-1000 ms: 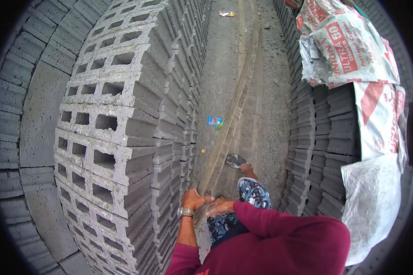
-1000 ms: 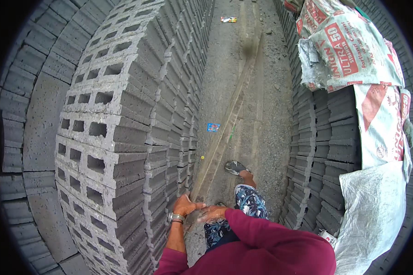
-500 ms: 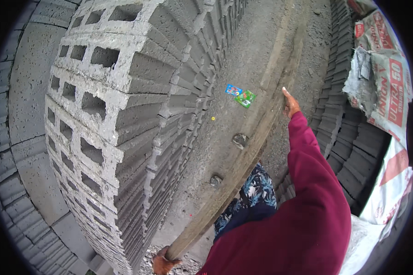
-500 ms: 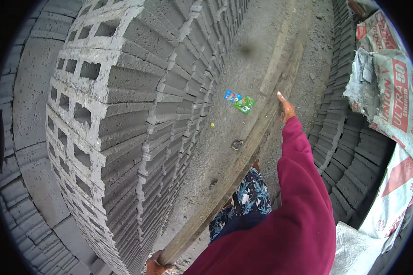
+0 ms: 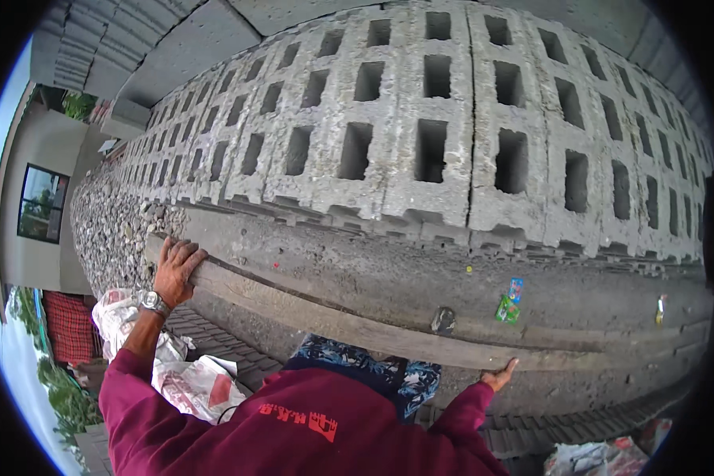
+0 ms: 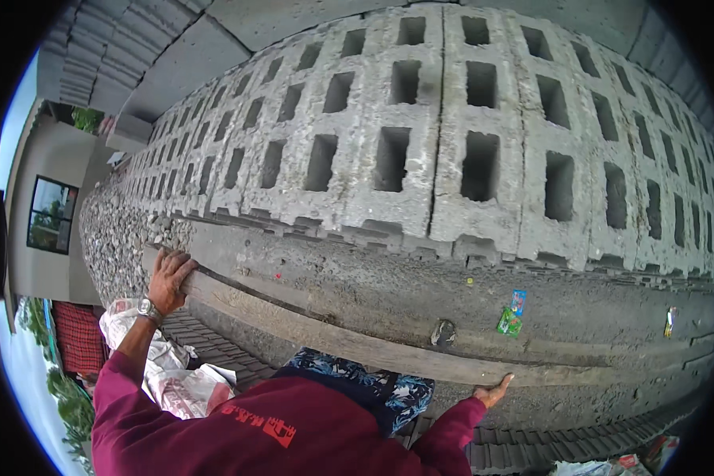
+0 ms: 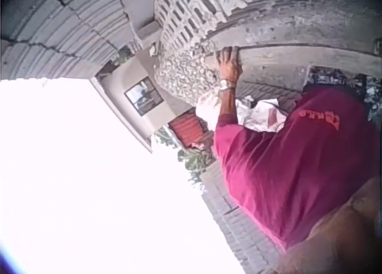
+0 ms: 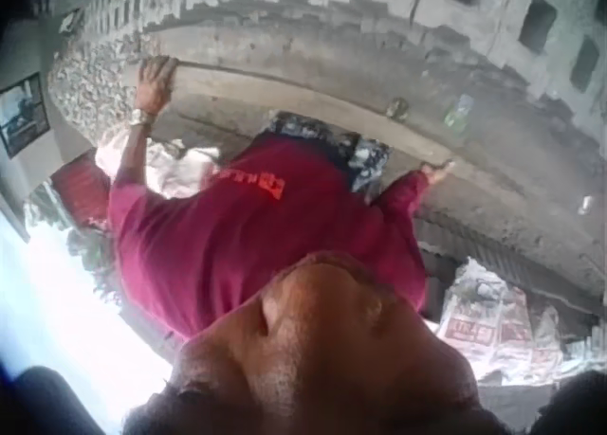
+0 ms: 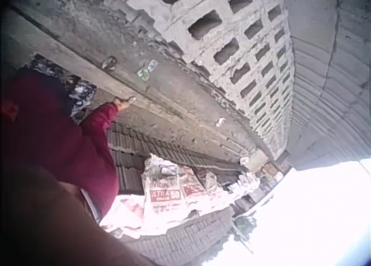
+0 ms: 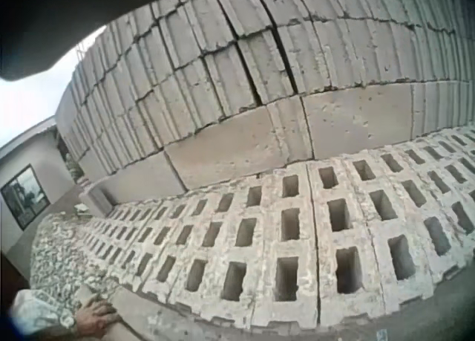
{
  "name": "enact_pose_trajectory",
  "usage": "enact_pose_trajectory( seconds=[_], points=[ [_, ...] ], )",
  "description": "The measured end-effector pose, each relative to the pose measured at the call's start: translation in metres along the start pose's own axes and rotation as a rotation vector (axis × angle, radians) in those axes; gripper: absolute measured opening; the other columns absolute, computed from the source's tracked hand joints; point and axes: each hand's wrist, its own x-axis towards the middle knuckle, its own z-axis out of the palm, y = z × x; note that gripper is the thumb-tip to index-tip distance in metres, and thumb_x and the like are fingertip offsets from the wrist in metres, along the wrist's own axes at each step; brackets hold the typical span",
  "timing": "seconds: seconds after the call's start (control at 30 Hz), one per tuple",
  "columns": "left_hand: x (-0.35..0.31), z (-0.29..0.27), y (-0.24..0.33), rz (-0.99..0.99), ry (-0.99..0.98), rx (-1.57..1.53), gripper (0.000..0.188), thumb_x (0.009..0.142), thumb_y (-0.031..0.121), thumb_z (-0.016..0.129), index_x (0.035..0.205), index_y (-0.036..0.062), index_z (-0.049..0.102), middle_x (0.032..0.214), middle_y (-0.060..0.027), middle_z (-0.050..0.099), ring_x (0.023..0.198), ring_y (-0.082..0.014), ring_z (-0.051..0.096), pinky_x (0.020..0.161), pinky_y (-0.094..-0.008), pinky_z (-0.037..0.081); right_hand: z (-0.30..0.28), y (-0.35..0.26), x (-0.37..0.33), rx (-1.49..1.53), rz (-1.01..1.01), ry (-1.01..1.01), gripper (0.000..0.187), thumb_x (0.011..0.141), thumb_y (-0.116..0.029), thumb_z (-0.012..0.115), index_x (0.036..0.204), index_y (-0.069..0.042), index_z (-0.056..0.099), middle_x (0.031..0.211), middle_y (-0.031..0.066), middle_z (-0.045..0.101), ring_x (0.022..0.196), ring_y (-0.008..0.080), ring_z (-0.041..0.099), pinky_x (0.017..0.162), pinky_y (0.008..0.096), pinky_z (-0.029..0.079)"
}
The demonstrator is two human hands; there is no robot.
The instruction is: The person picks up concrete blocks and moves long wooden planks, leaning them against a stack of blocks.
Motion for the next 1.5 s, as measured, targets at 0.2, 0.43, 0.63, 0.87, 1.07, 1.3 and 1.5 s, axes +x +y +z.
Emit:
enact_pose_trajectory(
  seconds=[0.2,0.43,0.63,0.87,1.07,1.3,1.5],
  points=[
    [-0.071,0.046,-0.162,-0.220,0.185,0.029,0.077,0.053,-0.008,0.064,0.125,0.0176,0.052,0.134,-0.0045,0.047,0.136,-0.0267,0.035,0.115,-0.0514,0.019,0.088,0.074,-0.150,0.058,-0.098,0.018,0.066,0.080,-0.045,0.070,0.133,-0.010,0.051,0.138,0.0102,0.049,0.124,0.0297,0.047,0.104,0.0480,0.036],
    [-0.155,0.163,-0.341,-0.394,0.454,-0.054,0.073,0.060,-0.006,0.067,0.125,0.0231,0.051,0.142,-0.0024,0.042,0.140,-0.0231,0.031,0.115,-0.0487,0.022,0.192,0.146,-0.336,-0.109,-0.479,-0.166,0.078,0.073,-0.050,0.075,0.134,-0.009,0.050,0.141,0.0122,0.045,0.128,0.0333,0.043,0.106,0.0519,0.035],
    [-0.194,0.225,-0.468,-0.562,0.566,-0.060,0.087,0.066,0.009,0.078,0.140,0.0312,0.037,0.151,-0.0004,0.033,0.141,-0.0219,0.028,0.115,-0.0468,0.024,0.321,0.183,-0.500,0.136,-0.456,-0.426,0.077,0.075,-0.038,0.078,0.135,-0.002,0.045,0.140,0.0187,0.044,0.126,0.0417,0.042,0.103,0.0569,0.034],
    [-0.254,0.258,-0.605,-0.895,0.755,-0.208,0.090,0.072,0.026,0.080,0.146,0.0319,0.029,0.149,-0.0121,0.035,0.133,-0.0336,0.038,0.107,-0.0466,0.035,0.495,0.249,-0.629,0.397,-1.097,-0.858,0.084,0.068,-0.055,0.079,0.127,-0.001,0.050,0.127,0.0201,0.050,0.122,0.0416,0.040,0.097,0.0591,0.034],
    [-0.331,0.392,-0.691,-1.309,0.713,-0.574,0.068,0.078,0.026,0.071,0.137,0.0090,0.042,0.131,-0.0230,0.052,0.122,-0.0375,0.049,0.100,-0.0436,0.042,0.594,0.399,-0.748,0.555,-0.772,-1.540,0.086,0.060,-0.061,0.079,0.116,-0.002,0.055,0.112,0.0172,0.052,0.111,0.0378,0.043,0.091,0.0531,0.035],
    [-0.416,0.544,-0.648,-1.640,0.151,-0.973,0.059,0.077,0.032,0.073,0.124,0.0017,0.056,0.119,-0.0260,0.060,0.113,-0.0391,0.057,0.096,-0.0428,0.046,0.677,0.602,-0.848,0.687,-0.196,-2.094,0.088,0.051,-0.069,0.080,0.104,-0.002,0.060,0.095,0.0138,0.055,0.098,0.0334,0.047,0.083,0.0462,0.036],
    [-0.485,0.631,-0.586,-1.887,-0.267,-1.175,0.055,0.071,0.033,0.077,0.114,0.0014,0.063,0.116,-0.0230,0.063,0.111,-0.0375,0.059,0.093,-0.0416,0.048,0.706,0.761,-0.948,0.628,-0.556,-1.719,0.091,0.041,-0.062,0.088,0.093,0.008,0.060,0.092,0.0180,0.057,0.098,0.0332,0.050,0.092,0.0481,0.034]
  ],
)
